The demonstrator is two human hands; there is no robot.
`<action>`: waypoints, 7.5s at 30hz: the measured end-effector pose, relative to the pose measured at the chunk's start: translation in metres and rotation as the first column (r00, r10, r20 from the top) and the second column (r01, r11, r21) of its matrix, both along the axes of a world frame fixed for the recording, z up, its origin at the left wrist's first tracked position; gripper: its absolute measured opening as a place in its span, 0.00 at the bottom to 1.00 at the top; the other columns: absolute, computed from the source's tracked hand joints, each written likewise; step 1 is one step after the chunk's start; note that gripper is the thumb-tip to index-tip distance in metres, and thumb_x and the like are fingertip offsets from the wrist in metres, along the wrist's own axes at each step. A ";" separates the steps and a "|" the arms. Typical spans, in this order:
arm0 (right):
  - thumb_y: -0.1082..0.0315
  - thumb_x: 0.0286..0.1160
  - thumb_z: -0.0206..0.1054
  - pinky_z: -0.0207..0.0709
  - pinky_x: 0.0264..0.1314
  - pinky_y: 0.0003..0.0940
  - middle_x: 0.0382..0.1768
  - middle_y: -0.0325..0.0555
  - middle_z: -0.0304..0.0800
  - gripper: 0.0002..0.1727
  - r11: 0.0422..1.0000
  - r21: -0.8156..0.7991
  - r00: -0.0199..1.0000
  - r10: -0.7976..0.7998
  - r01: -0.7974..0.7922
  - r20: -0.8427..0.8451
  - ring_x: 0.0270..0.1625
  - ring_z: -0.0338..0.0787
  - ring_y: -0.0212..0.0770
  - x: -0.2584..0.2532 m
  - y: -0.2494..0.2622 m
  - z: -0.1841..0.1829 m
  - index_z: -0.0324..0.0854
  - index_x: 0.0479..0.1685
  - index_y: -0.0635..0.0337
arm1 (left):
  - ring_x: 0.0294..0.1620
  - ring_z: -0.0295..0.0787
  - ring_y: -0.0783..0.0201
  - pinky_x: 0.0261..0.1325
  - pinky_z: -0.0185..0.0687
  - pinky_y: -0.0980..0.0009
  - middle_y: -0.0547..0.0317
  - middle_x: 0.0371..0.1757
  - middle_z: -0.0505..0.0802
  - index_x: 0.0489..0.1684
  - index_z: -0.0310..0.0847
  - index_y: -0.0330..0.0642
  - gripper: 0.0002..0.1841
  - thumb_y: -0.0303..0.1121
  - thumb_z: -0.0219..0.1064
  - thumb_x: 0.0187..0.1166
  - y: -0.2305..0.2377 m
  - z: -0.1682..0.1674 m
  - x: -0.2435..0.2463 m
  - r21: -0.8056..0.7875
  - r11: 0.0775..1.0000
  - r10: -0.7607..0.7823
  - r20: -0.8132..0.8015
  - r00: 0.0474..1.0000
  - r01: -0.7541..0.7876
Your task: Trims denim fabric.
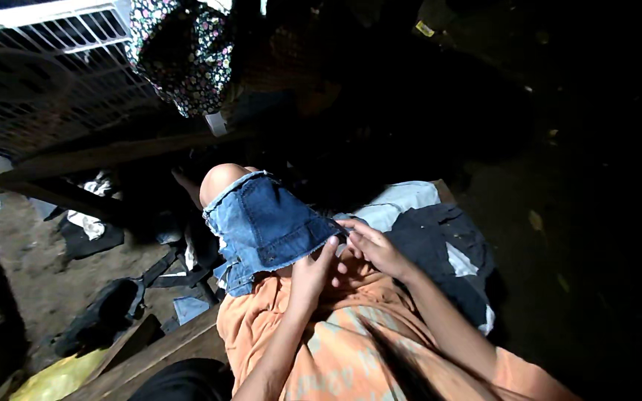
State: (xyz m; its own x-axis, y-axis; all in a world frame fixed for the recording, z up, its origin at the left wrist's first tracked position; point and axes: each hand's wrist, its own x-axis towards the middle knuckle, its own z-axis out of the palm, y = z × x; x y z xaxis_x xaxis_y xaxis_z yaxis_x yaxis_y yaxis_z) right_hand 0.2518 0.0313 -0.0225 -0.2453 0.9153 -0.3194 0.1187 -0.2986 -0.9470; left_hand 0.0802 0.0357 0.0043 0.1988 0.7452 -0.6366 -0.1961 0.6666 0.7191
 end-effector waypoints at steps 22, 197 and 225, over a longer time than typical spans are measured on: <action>0.46 0.84 0.59 0.84 0.43 0.36 0.39 0.49 0.93 0.31 0.900 0.427 0.910 -0.102 -0.087 0.401 0.36 0.89 0.36 -0.025 0.018 0.003 0.81 0.74 0.60 | 0.13 0.78 0.83 0.20 0.74 0.86 0.75 0.15 0.87 0.25 0.80 0.48 0.18 0.23 0.46 0.82 -0.028 -0.011 -0.035 0.208 0.963 0.154 0.110 0.982 -0.174; 0.79 0.81 0.56 0.59 0.10 0.09 0.14 0.26 0.77 0.08 0.735 -0.185 0.757 -0.647 0.652 0.096 0.08 0.64 0.15 0.044 0.003 0.004 0.75 0.41 0.55 | 0.32 0.91 0.74 0.41 0.87 0.77 0.64 0.31 0.94 0.43 0.82 0.34 0.16 0.30 0.47 0.91 -0.062 -0.019 -0.075 -0.072 0.990 0.133 0.176 0.975 -0.122; 0.76 0.74 0.71 0.75 0.37 0.22 0.29 0.39 0.81 0.06 0.826 -0.066 0.785 -0.502 0.559 0.363 0.30 0.79 0.25 0.028 0.028 -0.065 0.81 0.42 0.69 | 0.89 0.63 0.42 0.83 0.40 0.25 0.56 0.77 0.85 0.63 0.91 0.55 0.19 0.47 0.55 0.89 0.146 -0.037 -0.133 0.484 0.513 0.041 -0.839 0.543 0.709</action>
